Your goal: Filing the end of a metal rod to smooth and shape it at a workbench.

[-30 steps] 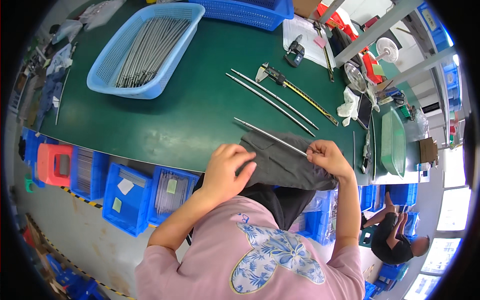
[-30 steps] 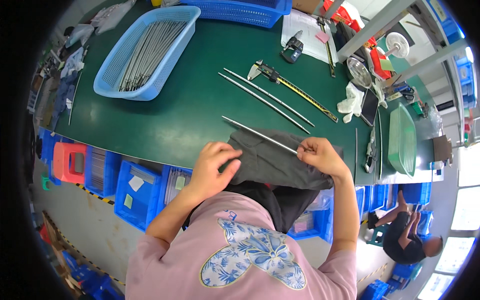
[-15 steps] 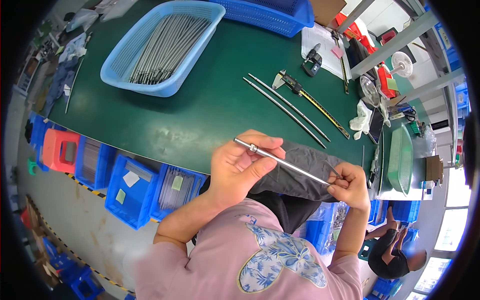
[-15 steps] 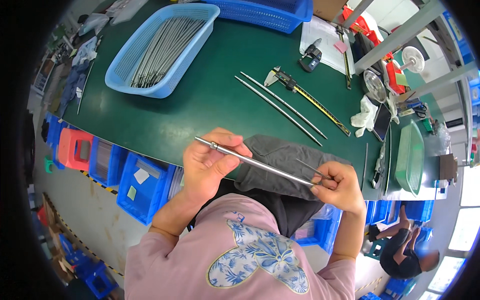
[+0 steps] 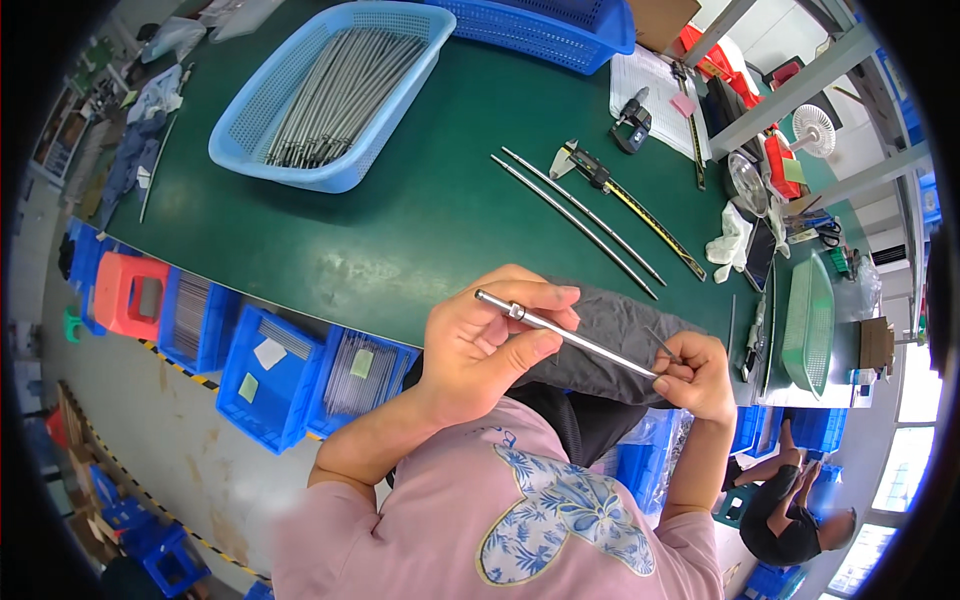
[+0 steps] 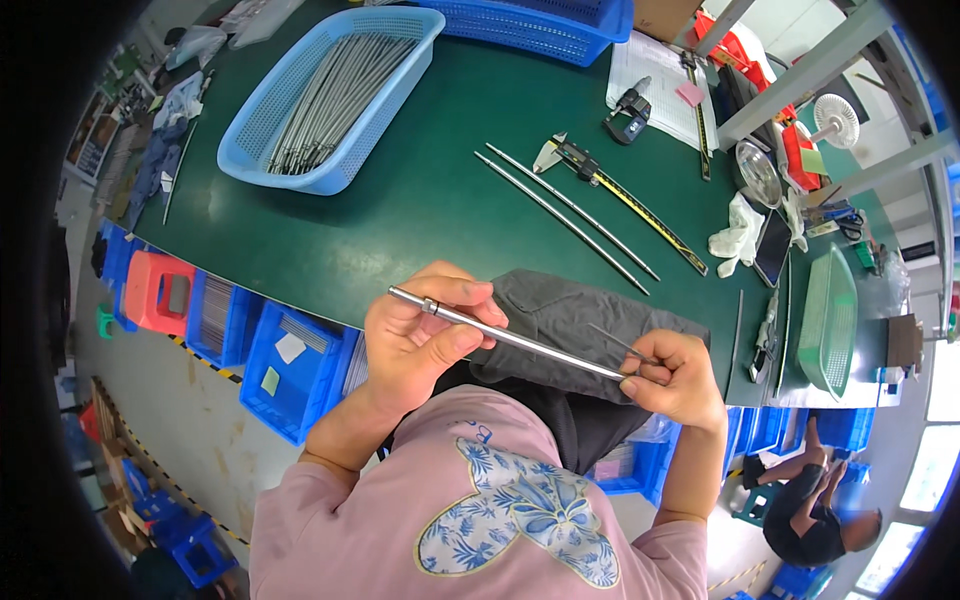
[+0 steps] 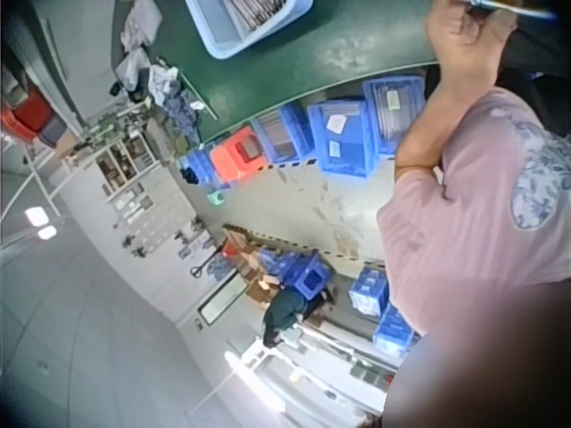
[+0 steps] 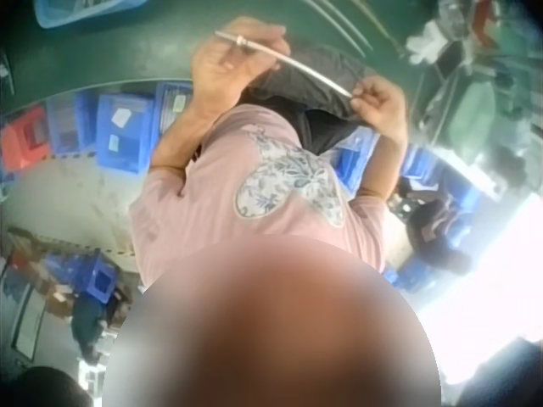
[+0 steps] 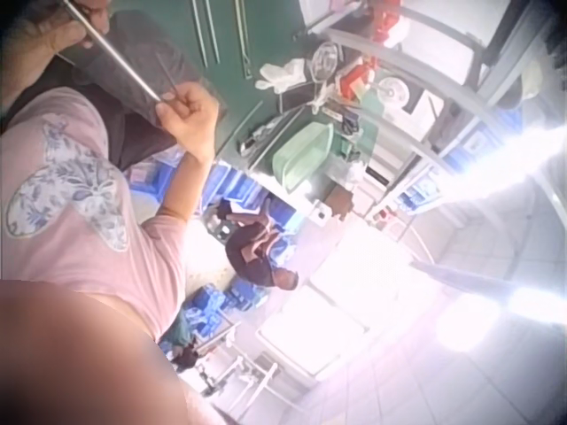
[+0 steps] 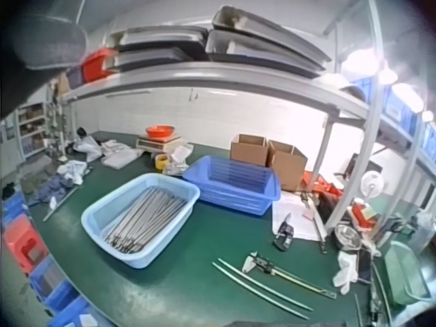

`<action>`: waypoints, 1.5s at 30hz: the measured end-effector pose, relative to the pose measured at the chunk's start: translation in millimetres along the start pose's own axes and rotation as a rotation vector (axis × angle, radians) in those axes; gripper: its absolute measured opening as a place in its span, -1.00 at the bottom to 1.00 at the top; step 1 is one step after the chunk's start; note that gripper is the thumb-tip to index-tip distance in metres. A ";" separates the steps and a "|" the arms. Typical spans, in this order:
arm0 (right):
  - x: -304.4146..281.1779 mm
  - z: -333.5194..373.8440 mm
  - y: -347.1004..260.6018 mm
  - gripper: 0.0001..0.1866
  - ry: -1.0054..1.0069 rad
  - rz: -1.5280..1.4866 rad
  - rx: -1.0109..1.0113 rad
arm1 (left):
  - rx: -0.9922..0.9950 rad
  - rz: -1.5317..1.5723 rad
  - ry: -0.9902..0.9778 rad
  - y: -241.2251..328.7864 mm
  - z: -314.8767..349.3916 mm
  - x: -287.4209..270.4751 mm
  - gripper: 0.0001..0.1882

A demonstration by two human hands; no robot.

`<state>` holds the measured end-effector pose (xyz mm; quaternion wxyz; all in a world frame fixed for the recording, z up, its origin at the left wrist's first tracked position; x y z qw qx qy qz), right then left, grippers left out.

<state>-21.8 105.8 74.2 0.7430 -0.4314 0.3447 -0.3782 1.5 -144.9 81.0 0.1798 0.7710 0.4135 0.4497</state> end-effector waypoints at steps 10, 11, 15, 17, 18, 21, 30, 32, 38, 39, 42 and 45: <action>3.6 -1.0 7.7 -0.82 -0.045 -0.033 0.038 | -0.002 -0.124 0.058 2.7 -0.2 0.3 -0.67; 4.7 -1.0 9.8 -0.82 -0.045 -0.034 0.038 | 0.009 -0.186 0.093 3.6 0.0 -1.1 -0.67; 12.5 -4.6 12.9 -0.78 -0.136 -0.091 0.052 | 0.029 -0.298 0.209 6.1 1.0 -3.0 -0.70; 17.4 -5.2 10.8 -0.77 -0.193 -0.071 0.019 | 0.025 -0.321 0.233 5.6 0.8 -4.9 -0.71; 18.0 -5.7 13.8 -0.77 -0.180 -0.066 0.056 | 0.021 -0.340 0.255 5.5 0.7 -6.8 -0.71; 20.6 -6.5 19.0 -0.77 -0.168 -0.098 0.110 | -0.001 -0.375 0.268 4.0 0.5 -10.6 -0.69; -3.8 -66.5 1.6 -0.84 0.380 0.499 -0.183 | -0.030 -1.387 -0.274 -47.3 12.9 -30.6 -0.66; 0.4 -86.5 -1.2 -0.81 0.411 0.666 -0.151 | -0.090 -1.344 -0.333 -57.3 22.5 -28.0 -0.64; 15.0 -111.6 3.6 -0.82 0.540 0.803 -0.183 | 0.204 -1.594 -0.470 -59.6 21.4 -17.0 -0.78; 17.3 -113.0 3.9 -0.82 0.584 0.845 -0.203 | 0.207 -1.592 -0.486 -61.0 20.2 -17.3 -0.78; 17.0 -106.8 2.2 -0.82 0.703 0.856 -0.278 | 0.246 -1.441 -0.497 -64.0 10.8 -18.4 -0.90; 3.1 -79.3 -6.8 -0.81 0.850 0.783 -0.324 | 0.156 -1.335 -0.398 -66.7 -0.6 -33.5 -0.76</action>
Point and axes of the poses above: each hand's wrist, its own z-axis away from the middle knuckle, its own x-axis out of the palm, y = z × x, the point moved 6 cm from there along -z, towards the middle knuckle, and after that the axes turned 10 degrees about x, right-handed, at the moved point
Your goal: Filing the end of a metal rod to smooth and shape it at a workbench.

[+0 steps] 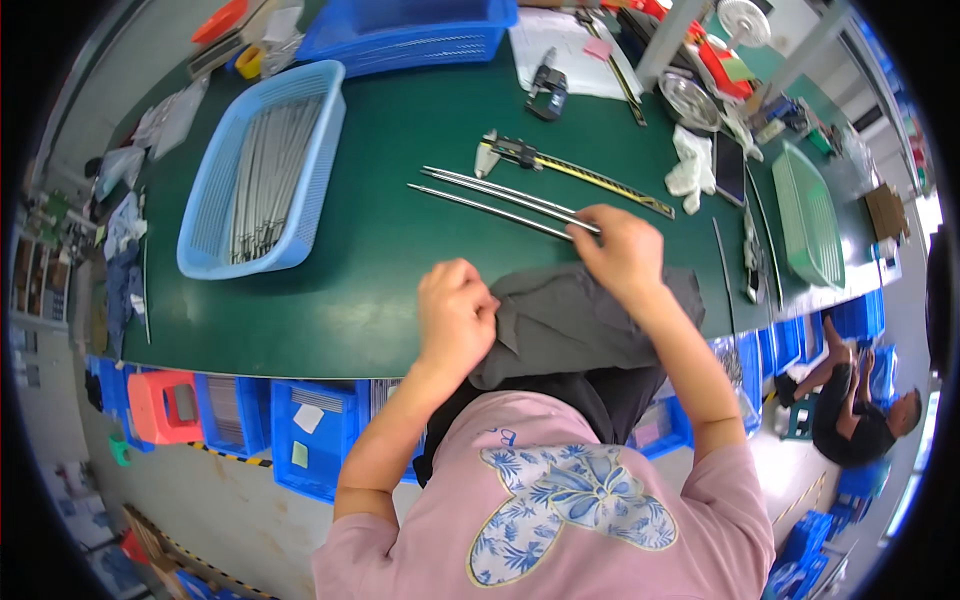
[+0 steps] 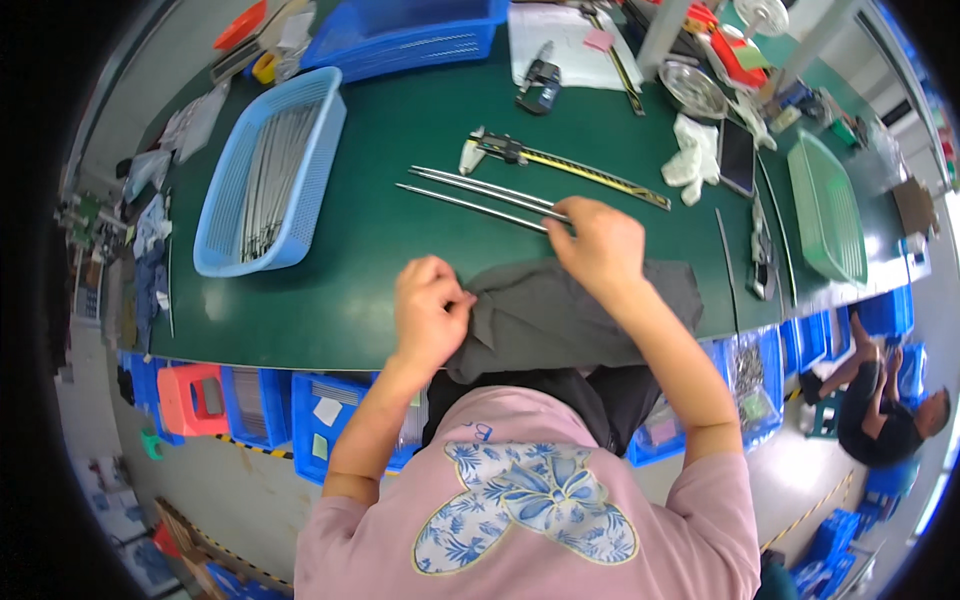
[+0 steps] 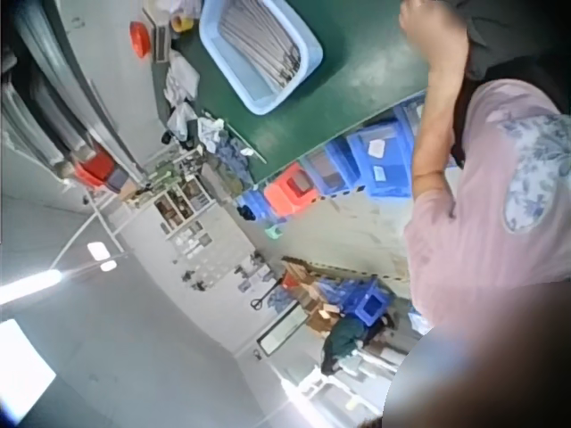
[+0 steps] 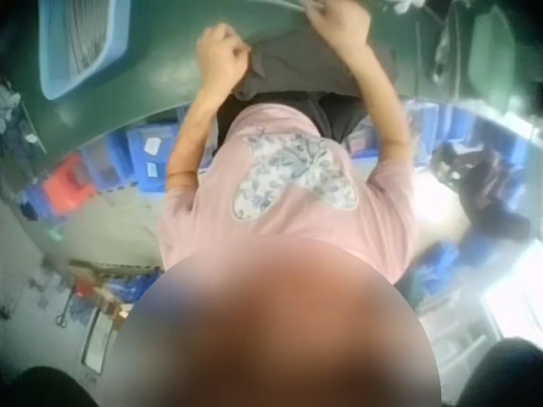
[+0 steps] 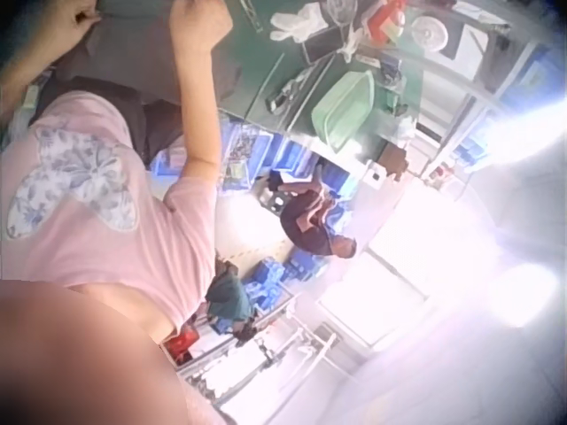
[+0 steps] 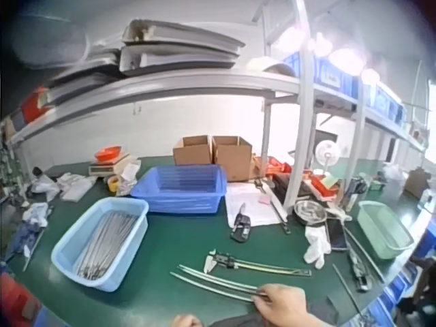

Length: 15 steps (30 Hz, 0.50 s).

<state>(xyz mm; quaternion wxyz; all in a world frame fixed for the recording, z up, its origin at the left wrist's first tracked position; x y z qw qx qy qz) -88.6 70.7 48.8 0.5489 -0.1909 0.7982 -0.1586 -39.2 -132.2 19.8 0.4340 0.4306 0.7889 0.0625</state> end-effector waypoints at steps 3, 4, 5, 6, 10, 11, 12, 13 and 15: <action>-42.9 18.0 35.9 -0.80 -0.017 -0.084 0.252 | -0.105 -0.065 -0.010 -17.2 -8.4 -11.8 -0.70; -53.3 31.7 54.2 -0.80 -0.005 -0.076 0.356 | -0.117 -0.094 -0.017 -21.5 -11.0 -16.7 -0.69; -62.5 43.0 65.2 -0.80 0.011 -0.069 0.385 | -0.126 -0.122 -0.018 -26.1 -13.8 -20.3 -0.69; -70.5 56.9 77.2 -0.78 0.026 -0.016 0.449 | -0.136 -0.121 -0.030 -34.0 -15.7 -21.6 -0.65; -76.4 93.5 86.8 -0.68 0.034 0.041 0.522 | -0.041 0.015 -0.064 -3.1 -25.6 -22.2 -0.85; -73.0 96.1 79.3 -0.65 0.057 0.038 0.410 | 0.005 0.068 -0.196 10.1 -22.5 -13.3 -0.83; -69.6 97.3 73.7 -0.64 0.110 0.011 0.306 | 0.094 -0.023 -0.304 22.1 -19.6 -6.9 -0.74; -67.3 102.9 75.5 -0.64 0.107 -0.007 0.295 | 0.177 -0.122 -0.407 32.6 -16.2 -1.6 -0.65; -64.9 106.4 83.9 -0.57 0.139 0.133 0.294 | 0.161 -0.308 -0.529 27.7 -12.5 12.2 -0.48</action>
Point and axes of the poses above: each hand's wrist, its own z-axis away from the middle knuckle, its own x-axis out of the palm, y = z × x, the point moved 6 cm from there along -z, towards the middle knuckle, and after that the axes turned 10 degrees about x, right-handed, at the moved point
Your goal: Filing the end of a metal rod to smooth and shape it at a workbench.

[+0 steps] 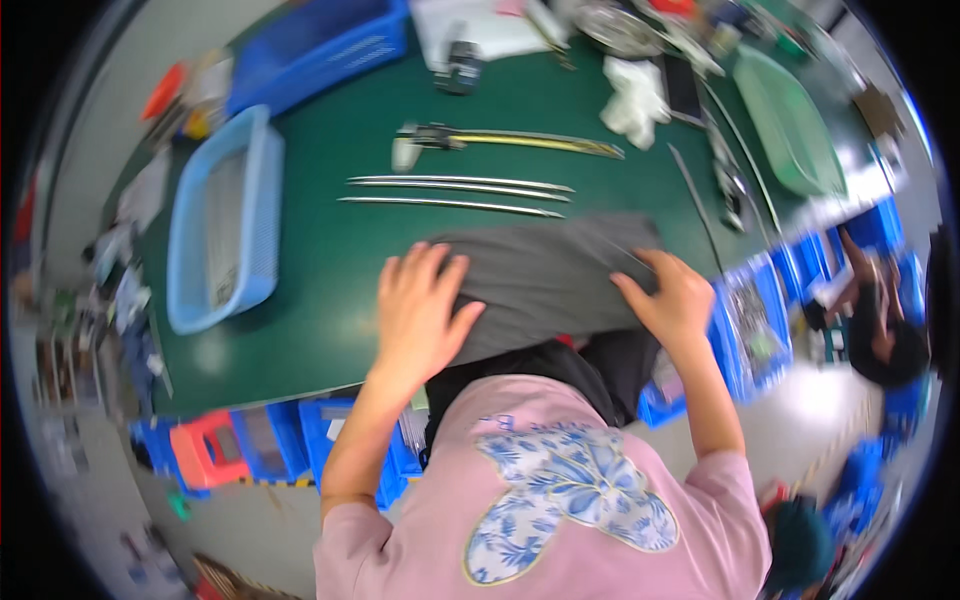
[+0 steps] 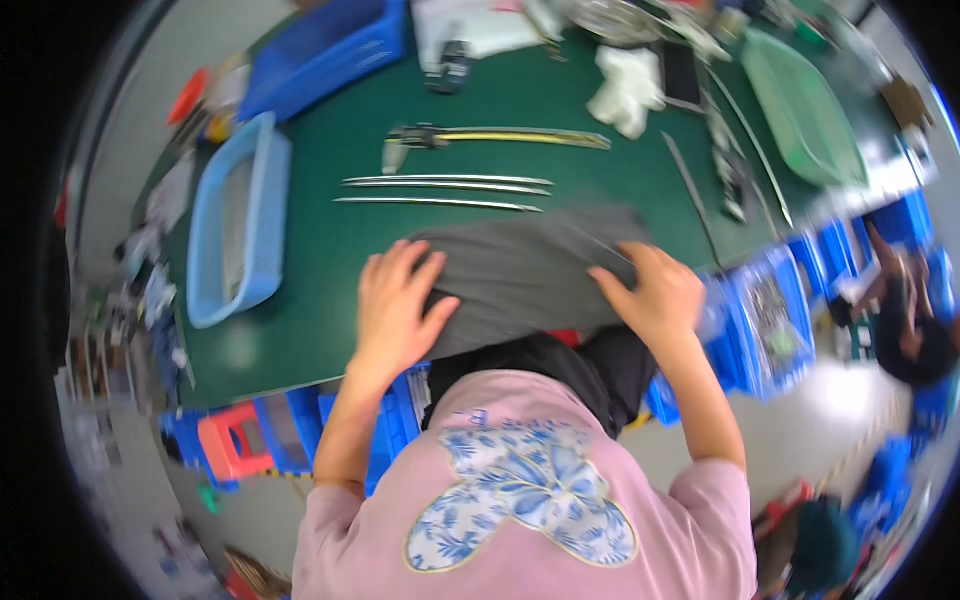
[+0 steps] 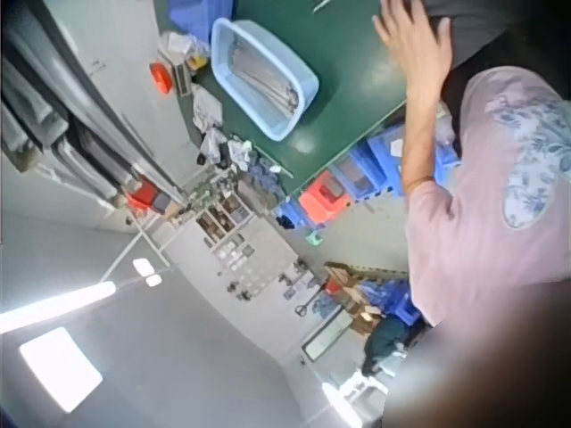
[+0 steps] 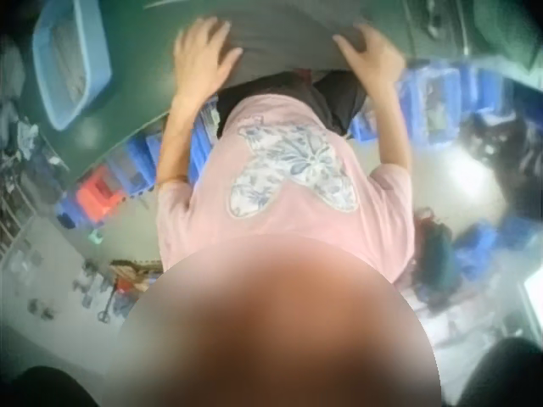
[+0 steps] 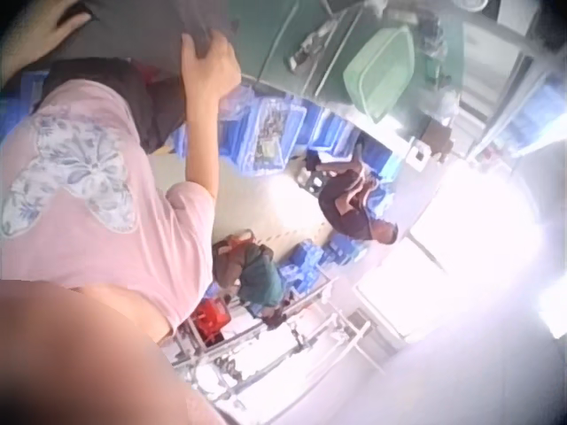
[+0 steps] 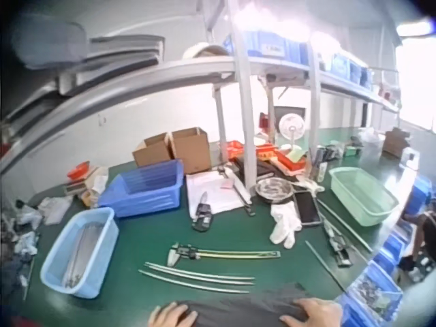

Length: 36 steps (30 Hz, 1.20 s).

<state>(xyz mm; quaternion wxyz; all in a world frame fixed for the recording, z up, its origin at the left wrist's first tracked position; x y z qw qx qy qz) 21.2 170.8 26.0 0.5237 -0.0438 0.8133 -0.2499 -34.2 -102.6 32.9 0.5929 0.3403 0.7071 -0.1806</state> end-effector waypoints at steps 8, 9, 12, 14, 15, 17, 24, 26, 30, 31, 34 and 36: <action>8.0 -13.9 32.1 -0.70 -0.124 -0.149 0.177 | 0.060 0.115 0.273 -24.8 9.2 -0.1 -0.65; 16.5 -13.7 53.2 -0.71 -0.102 -0.354 0.200 | -0.009 0.069 0.418 -44.4 17.1 -21.4 -0.76; 30.1 -15.4 98.8 -0.75 -0.086 -0.612 0.263 | -0.295 0.068 0.752 -108.0 42.0 -86.8 -0.80; 27.9 -14.5 108.2 -0.79 0.036 -0.649 0.276 | -0.542 -0.085 0.762 -159.4 56.7 -117.1 -0.73; 28.5 -13.3 107.2 -0.81 0.083 -0.660 0.237 | -0.625 -0.132 0.715 -188.0 57.2 -125.0 -0.75; 29.7 -12.9 104.5 -0.83 0.139 -0.665 0.219 | -0.685 -0.178 0.677 -238.3 46.2 -130.9 -0.75; 20.1 -12.4 94.6 -0.87 0.258 -0.698 0.244 | -0.926 -0.111 -0.141 -337.2 -9.3 -73.6 -0.67; 20.4 -11.5 96.3 -0.88 0.246 -0.705 0.255 | -0.922 -0.097 -0.161 -346.7 -2.7 -71.0 -0.67; 25.6 -7.2 91.8 -0.89 0.228 -0.696 0.311 | -0.890 -0.088 -0.191 -349.4 -13.0 -70.2 -0.68; 24.9 -6.8 88.0 -0.89 0.237 -0.720 0.286 | -0.894 -0.089 -0.183 -350.0 -12.7 -72.6 -0.69; 20.0 -4.4 79.6 -0.90 0.269 -0.740 0.304 | -0.856 -0.138 -0.211 -350.2 -19.7 -73.9 -0.71; 19.3 -5.2 73.4 -0.91 0.199 -0.741 0.319 | -0.845 -0.202 -0.241 -357.6 -17.5 -68.7 -0.71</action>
Point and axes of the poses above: each hand's wrist, its own z-axis away from the middle knuckle, its own x-axis out of the palm, y = z × x, the point moved 6 cm from there along -z, towards the middle knuckle, and after that the axes turned 10 degrees about x, right-handed, at the moved point
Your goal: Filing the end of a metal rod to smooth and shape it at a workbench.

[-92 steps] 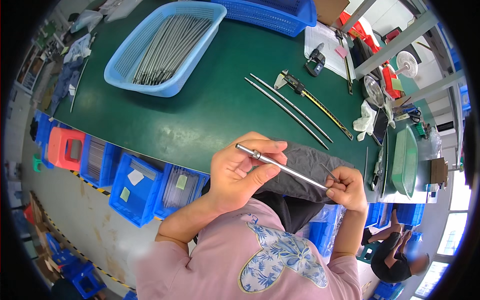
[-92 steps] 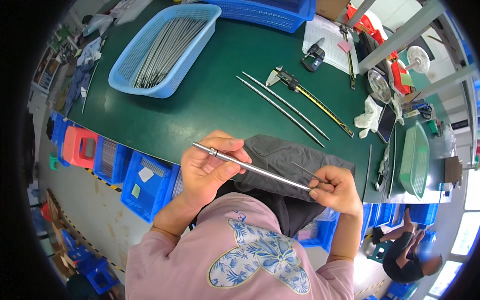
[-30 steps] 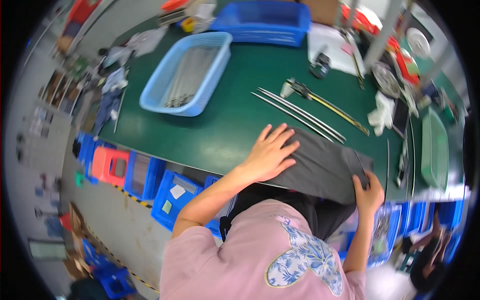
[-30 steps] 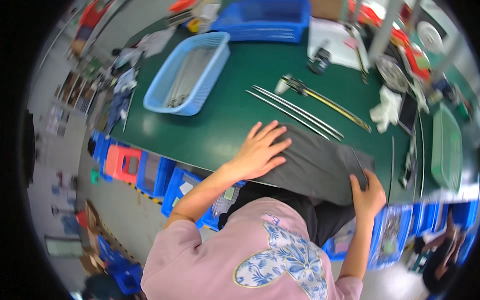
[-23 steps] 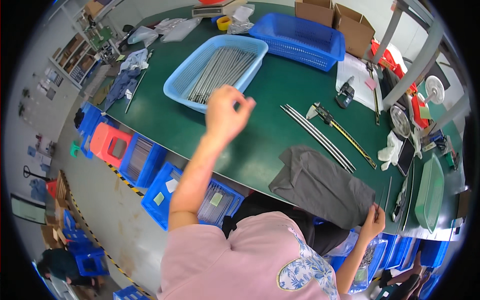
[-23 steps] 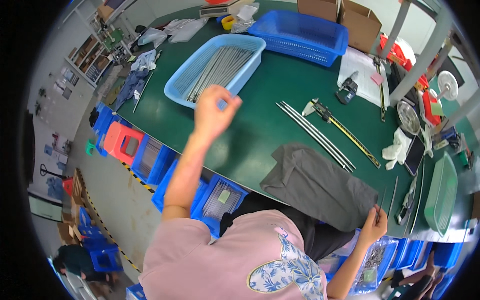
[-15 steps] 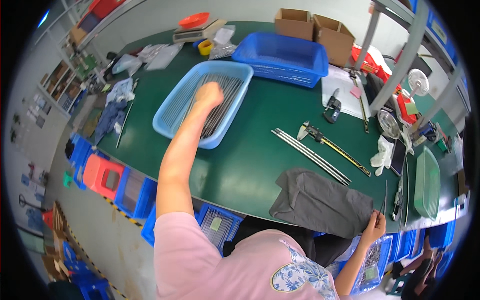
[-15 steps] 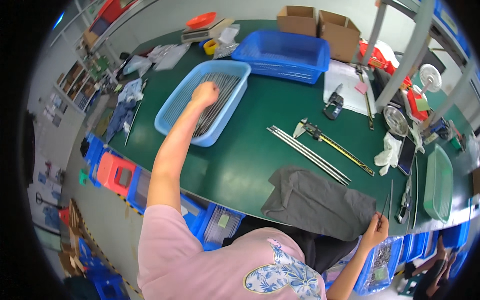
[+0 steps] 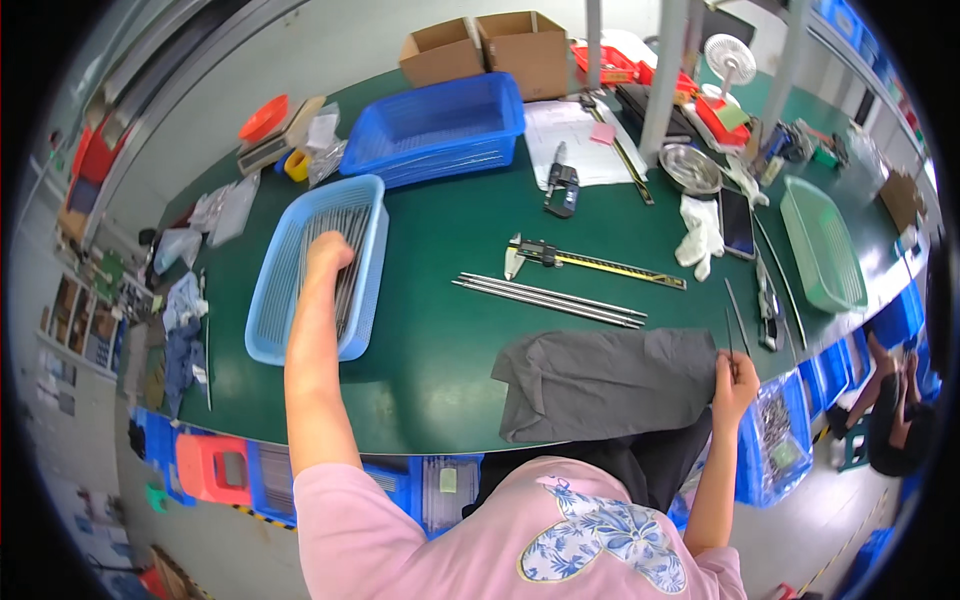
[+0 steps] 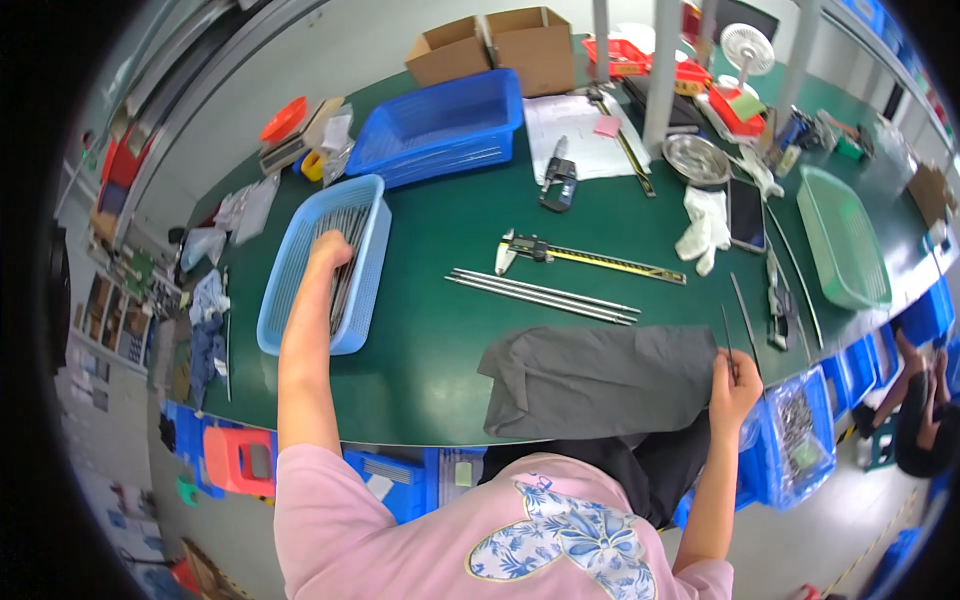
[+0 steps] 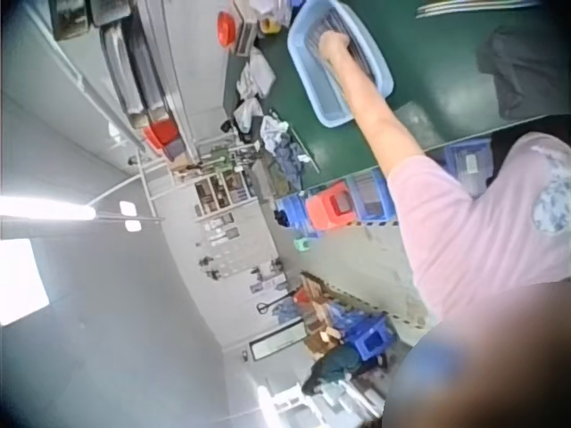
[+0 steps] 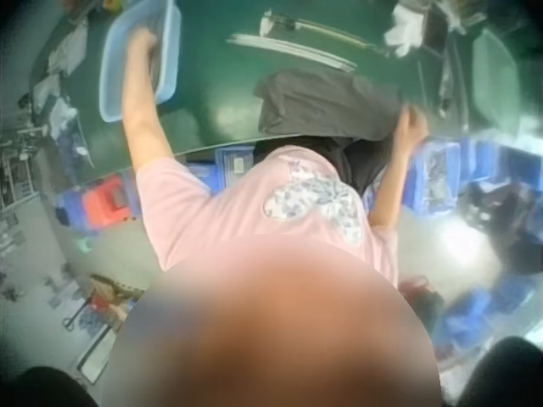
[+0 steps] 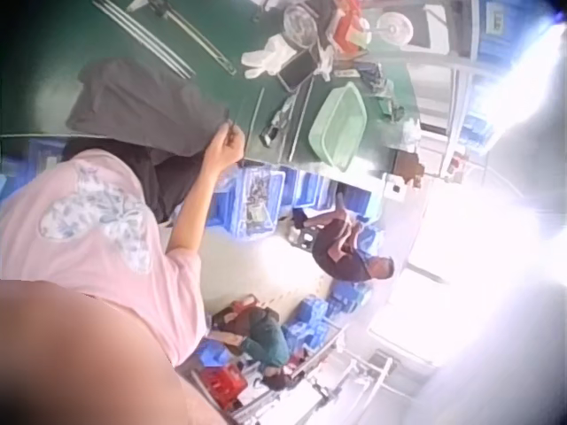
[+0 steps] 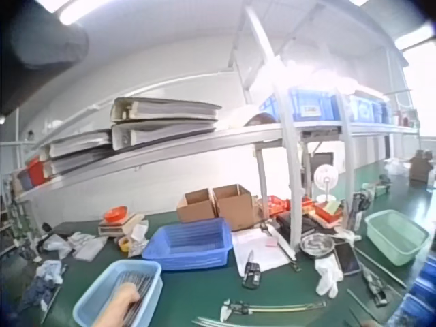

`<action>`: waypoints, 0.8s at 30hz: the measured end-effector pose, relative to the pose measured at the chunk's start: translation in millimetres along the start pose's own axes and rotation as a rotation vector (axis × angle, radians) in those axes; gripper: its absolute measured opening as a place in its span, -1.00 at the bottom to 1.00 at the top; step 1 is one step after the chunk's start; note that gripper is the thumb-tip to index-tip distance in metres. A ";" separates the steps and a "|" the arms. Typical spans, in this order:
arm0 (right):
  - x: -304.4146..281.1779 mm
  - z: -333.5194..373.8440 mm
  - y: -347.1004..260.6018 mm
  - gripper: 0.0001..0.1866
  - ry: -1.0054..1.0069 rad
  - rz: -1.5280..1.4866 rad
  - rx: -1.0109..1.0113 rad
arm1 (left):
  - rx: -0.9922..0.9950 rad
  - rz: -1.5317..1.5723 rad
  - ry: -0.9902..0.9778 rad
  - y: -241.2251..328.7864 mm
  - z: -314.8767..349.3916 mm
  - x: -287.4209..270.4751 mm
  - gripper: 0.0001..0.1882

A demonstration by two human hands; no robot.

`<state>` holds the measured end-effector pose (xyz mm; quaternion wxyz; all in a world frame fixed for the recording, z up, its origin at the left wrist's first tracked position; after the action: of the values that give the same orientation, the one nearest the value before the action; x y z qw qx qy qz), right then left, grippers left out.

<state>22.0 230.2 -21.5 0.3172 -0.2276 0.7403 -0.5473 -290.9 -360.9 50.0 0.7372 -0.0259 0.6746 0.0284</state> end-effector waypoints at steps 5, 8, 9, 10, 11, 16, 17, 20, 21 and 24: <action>4.9 0.1 -0.5 -0.87 0.038 -0.026 -0.003 | -0.130 0.091 -0.007 -19.1 8.8 -6.6 -0.66; 4.9 1.7 -7.2 -0.87 -0.043 -0.074 0.047 | -0.122 0.095 0.151 -38.1 10.7 -41.9 -0.61; 3.0 3.5 -4.7 -0.86 -0.055 -0.094 0.071 | 0.033 0.053 0.355 -21.0 16.7 -64.7 -0.66; 3.3 1.3 -9.5 -0.85 -0.053 -0.065 0.042 | 0.194 0.017 0.553 -5.4 27.0 -88.2 -0.71; 3.2 2.1 -14.6 -0.83 -0.037 -0.025 0.031 | 0.334 0.103 0.633 35.7 49.0 -111.4 -0.78; -6.0 4.3 -25.2 -0.82 -0.092 -0.402 0.208 | 1.083 0.241 0.685 241.4 188.6 -121.6 -0.84; -12.9 13.7 -25.3 -0.83 -0.060 -0.405 0.231 | 1.248 0.257 0.565 270.9 210.6 -100.5 -0.81; -29.5 48.4 -18.1 -0.88 0.042 -0.378 0.325 | 1.547 0.318 0.255 321.5 264.2 -38.8 -0.75; -29.0 63.6 -9.4 -0.88 0.053 -0.405 0.383 | 1.564 0.352 0.198 325.4 273.0 -20.3 -0.76; -14.4 104.3 11.7 -0.83 0.081 -0.383 0.532 | 1.560 0.374 0.079 319.6 282.1 22.7 -0.76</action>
<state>107.1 174.1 -50.3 0.2271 -0.2501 0.5273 -0.7796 -33.3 -20.4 52.4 0.5014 0.6092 0.5189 -0.3289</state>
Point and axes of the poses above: each hand's wrist, its own z-axis away from the middle knuckle, its own x-axis out of the palm, y = z × x, the point moved 6 cm from there along -z, towards the middle knuckle, and after that the axes turned 10 degrees about x, right-handed, at the moved point
